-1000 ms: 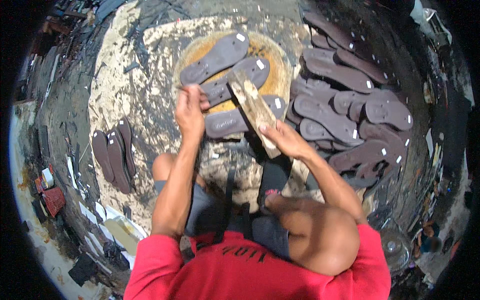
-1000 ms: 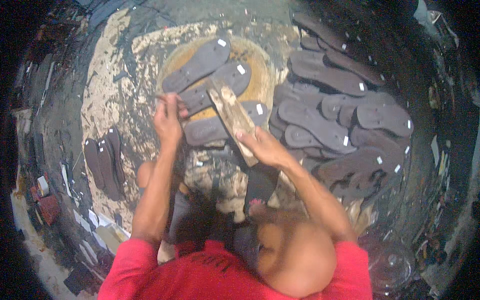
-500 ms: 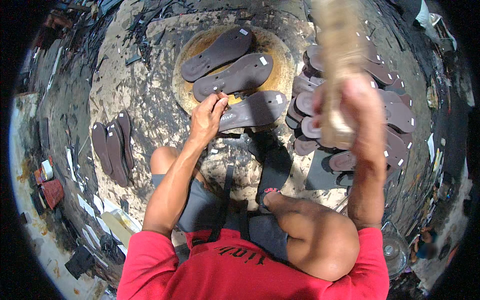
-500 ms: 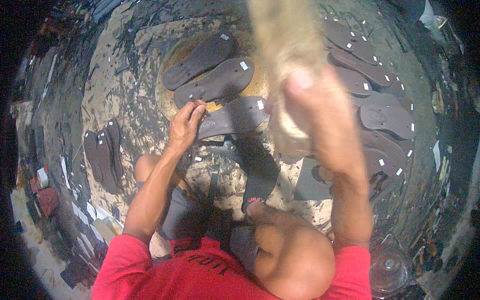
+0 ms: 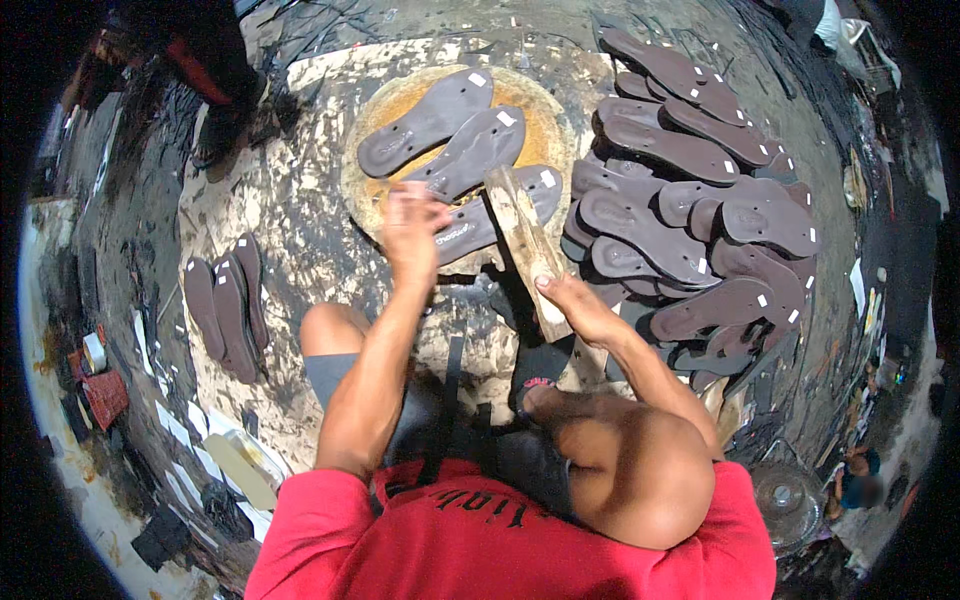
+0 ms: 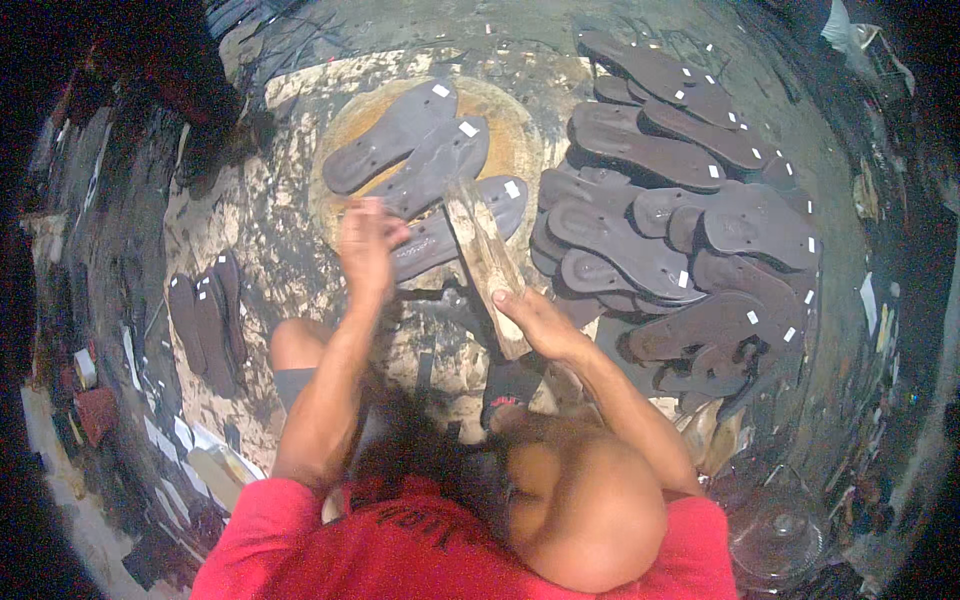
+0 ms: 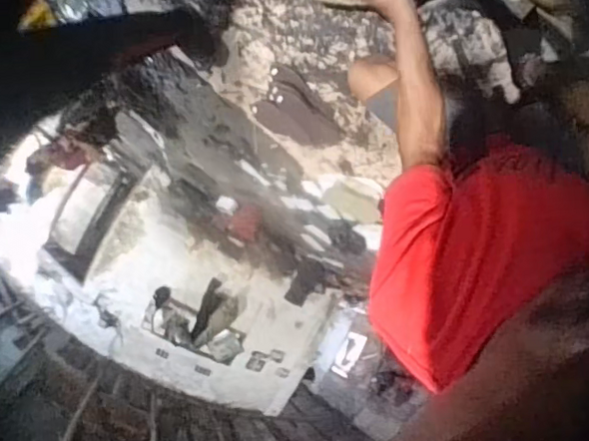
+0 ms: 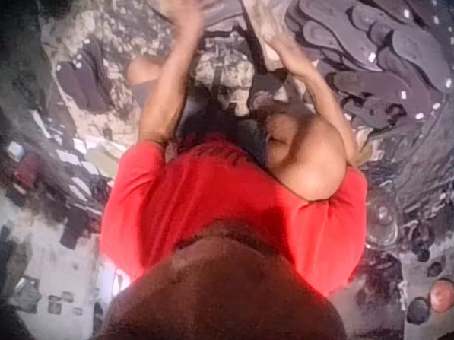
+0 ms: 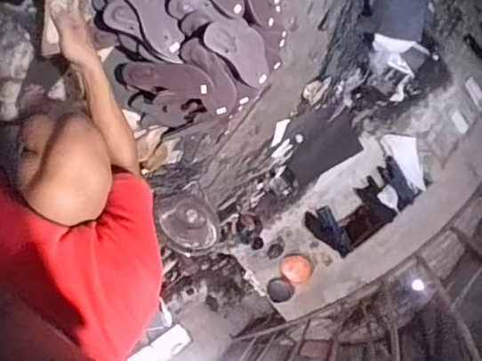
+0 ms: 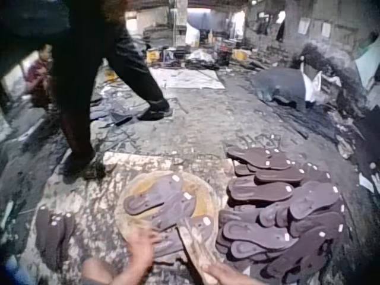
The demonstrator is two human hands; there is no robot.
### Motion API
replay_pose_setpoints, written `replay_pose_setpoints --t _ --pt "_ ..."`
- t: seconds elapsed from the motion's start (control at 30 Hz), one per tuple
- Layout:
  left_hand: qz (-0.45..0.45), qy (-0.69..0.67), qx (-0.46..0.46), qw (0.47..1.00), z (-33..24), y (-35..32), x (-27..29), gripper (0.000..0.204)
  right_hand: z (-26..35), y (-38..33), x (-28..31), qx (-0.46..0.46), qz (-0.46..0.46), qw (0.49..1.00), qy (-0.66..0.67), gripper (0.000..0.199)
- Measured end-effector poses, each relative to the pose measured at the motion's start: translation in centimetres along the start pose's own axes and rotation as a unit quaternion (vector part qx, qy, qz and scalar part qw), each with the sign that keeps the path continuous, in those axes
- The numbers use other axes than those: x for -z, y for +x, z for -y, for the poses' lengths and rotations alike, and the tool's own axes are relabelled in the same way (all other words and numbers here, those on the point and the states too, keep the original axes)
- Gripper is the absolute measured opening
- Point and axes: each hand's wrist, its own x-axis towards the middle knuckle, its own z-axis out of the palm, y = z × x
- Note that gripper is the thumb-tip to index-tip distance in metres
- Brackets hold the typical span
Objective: The person sits on the floor and repeatedly strikes the edges of dark shoe soles with a wooden block to smooth them. The soles are arranged on a circular wooden stump, and the person handles them one at a time, striking each edge multiple times before moving to the next.
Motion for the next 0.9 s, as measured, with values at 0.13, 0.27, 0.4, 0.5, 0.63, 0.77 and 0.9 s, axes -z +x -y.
replay_pose_setpoints --t 0.13,0.27,0.4,0.5,0.63,0.77,0.9 --pt "0.051 0.030 0.027 0.998 -0.2 -1.5 0.6 0.027 -1.2 0.3 -0.6 -0.016 0.005 0.993 0.116 0.047" --pt "0.106 0.139 -0.064 0.983 1.3 -3.1 1.2 0.021 0.2 -1.1 -0.1 0.006 0.014 0.987 0.163 0.046" --pt "0.098 0.168 -0.126 0.973 1.4 -3.2 1.3 0.018 9.8 -5.5 1.2 0.082 0.022 0.986 0.145 0.043" --pt "0.114 0.202 -0.143 0.962 1.1 -3.0 1.1 0.018 18.2 -10.1 1.2 0.156 -0.104 0.977 0.100 0.067" --pt "0.115 0.212 -0.192 0.951 2.2 -3.2 1.5 0.014 19.2 -11.5 -1.0 0.451 -0.110 0.861 0.207 0.082" --pt "0.136 0.249 -0.318 0.905 4.0 -3.8 1.9 0.018 8.7 -4.1 -2.1 0.121 -0.057 0.895 -0.425 0.065" --pt "0.157 0.241 -0.220 0.932 2.1 -3.6 1.6 0.022 0.1 -0.8 0.3 0.040 0.029 0.997 -0.065 0.058"
